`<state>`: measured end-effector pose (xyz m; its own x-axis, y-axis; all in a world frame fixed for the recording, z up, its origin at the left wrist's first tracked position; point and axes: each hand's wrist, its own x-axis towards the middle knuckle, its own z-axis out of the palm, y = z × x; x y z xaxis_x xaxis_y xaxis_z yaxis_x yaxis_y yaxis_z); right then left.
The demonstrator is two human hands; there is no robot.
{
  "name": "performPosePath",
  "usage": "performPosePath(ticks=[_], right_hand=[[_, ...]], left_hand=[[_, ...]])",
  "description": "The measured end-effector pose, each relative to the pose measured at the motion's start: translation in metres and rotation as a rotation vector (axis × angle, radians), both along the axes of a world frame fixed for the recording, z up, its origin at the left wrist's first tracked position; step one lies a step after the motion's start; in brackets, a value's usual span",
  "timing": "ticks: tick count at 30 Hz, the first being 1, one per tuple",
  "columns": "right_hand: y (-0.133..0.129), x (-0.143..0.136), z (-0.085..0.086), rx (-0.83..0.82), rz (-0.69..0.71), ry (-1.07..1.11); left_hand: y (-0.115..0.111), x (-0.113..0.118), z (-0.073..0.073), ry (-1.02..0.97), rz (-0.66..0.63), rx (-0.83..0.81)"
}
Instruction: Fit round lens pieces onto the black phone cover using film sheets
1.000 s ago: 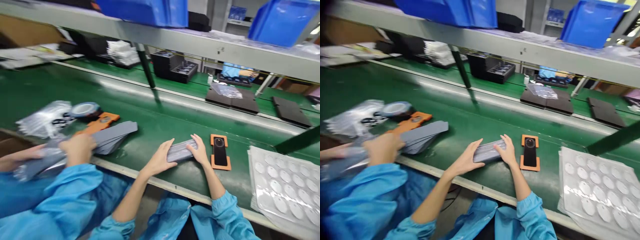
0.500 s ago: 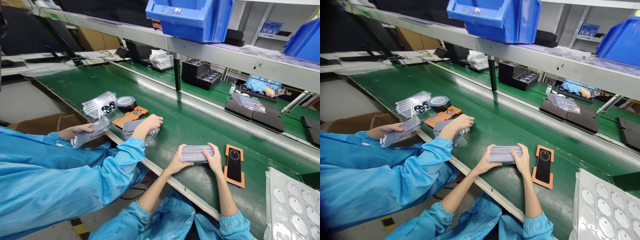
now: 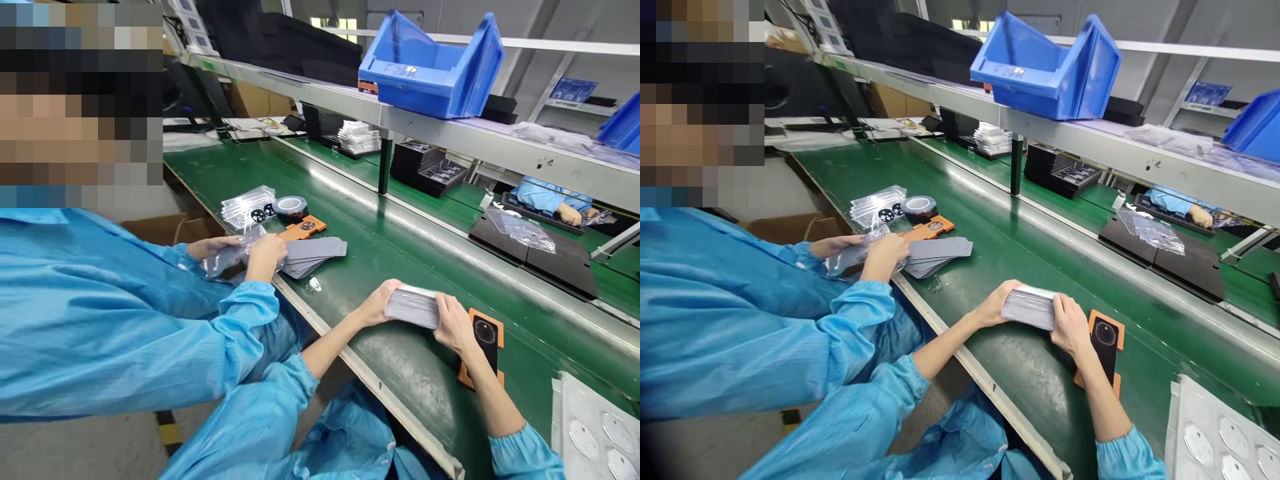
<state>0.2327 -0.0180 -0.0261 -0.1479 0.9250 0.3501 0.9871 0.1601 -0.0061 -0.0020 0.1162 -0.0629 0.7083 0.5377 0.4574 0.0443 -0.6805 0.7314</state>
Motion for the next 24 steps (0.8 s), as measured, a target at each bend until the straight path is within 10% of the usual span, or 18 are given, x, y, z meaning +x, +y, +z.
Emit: performPosePath(ticks=[11, 17, 21, 24], right_hand=[[-0.033, -0.002, -0.023, -0.015, -0.024, 0.071], [-0.036, 0.002, -0.019, -0.082, 0.04, 0.104], [0.012, 0.024, 0.009, -0.201, 0.161, 0.221], [0.081, 0.041, 0.031, -0.244, -0.122, 0.262]], left_hand=[[-0.005, -0.009, -0.01, 0.066, -0.125, 0.078], [-0.003, -0.007, 0.005, 0.214, 0.033, 0.189], [0.03, 0.018, 0.034, 0.289, 0.183, 0.179], [0.057, 0.055, 0.047, 0.433, 0.222, 0.137]])
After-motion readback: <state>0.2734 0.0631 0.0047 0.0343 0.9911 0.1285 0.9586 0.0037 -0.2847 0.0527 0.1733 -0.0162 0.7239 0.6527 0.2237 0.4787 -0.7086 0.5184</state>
